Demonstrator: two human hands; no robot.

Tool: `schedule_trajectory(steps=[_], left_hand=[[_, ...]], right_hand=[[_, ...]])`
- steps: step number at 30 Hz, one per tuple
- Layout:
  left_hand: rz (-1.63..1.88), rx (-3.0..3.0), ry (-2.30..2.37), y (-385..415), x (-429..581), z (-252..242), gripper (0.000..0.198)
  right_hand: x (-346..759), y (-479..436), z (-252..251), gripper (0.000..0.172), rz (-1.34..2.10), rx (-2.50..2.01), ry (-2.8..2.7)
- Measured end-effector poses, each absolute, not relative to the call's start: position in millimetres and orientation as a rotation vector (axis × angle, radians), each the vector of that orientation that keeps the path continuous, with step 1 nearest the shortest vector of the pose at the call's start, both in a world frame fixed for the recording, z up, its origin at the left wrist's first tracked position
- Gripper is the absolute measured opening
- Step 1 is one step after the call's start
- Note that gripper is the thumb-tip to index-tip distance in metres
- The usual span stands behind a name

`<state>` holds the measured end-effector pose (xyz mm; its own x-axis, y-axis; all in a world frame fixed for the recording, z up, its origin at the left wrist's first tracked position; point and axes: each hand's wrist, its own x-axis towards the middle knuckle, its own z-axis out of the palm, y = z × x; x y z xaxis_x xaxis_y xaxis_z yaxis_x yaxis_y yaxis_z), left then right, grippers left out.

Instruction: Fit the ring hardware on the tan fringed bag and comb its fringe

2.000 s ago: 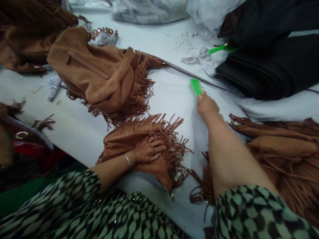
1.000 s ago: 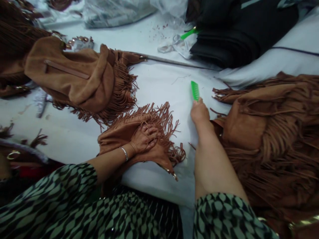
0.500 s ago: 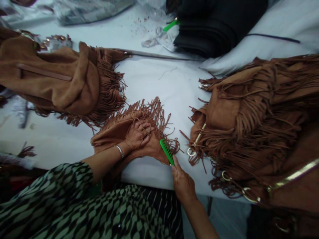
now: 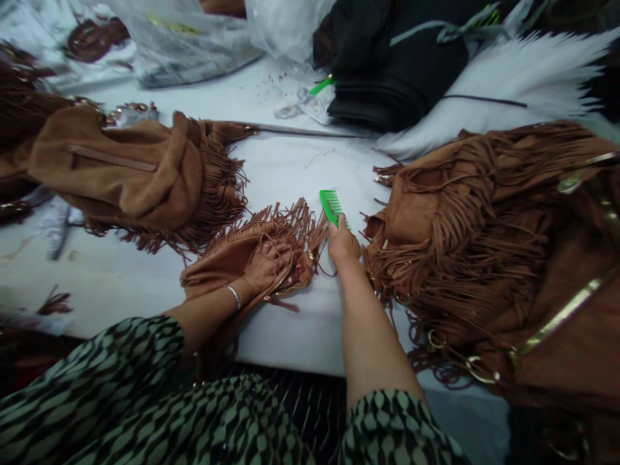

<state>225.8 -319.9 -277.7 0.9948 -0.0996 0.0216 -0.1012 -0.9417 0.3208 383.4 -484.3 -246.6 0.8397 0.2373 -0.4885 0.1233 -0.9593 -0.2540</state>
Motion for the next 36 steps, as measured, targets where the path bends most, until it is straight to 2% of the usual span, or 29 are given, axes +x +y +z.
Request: schedule_trajectory(steps=[4, 7, 11, 17, 20, 24, 29, 36], left_hand=[[0.036, 2.816, -0.199, -319, 227, -280, 0.048], [0.038, 2.83, -0.184, -320, 227, -283, 0.048], [-0.03, 2.846, -0.19, -319, 229, -281, 0.046], [0.051, 2.867, -0.073, -337, 230, -235, 0.03], [0.171, 2.799, -0.151, -364, 226, -220, 0.036], [-0.024, 2.718, -0.424, -394, 223, -240, 0.05], [-0.058, 2.693, -0.433, -397, 226, -270, 0.037], [0.017, 2.698, -0.412, -399, 223, -267, 0.031]], right_hand=[[423, -463, -251, 0.06, 0.766, -2.793, -0.327], [439, -464, -253, 0.062, 0.743, -2.796, -0.368], [435, -473, -251, 0.055, 0.723, -2.76, -0.459], [383, -497, -245, 0.058, 0.776, -2.748, -0.519], [357, -514, -242, 0.057, 0.79, -2.768, -0.515], [353, -522, -241, 0.057, 0.823, -2.826, -0.521], [397, -507, -250, 0.063, 0.79, -2.853, -0.507], [466, -491, -258, 0.062, 0.609, -2.515, -0.535]])
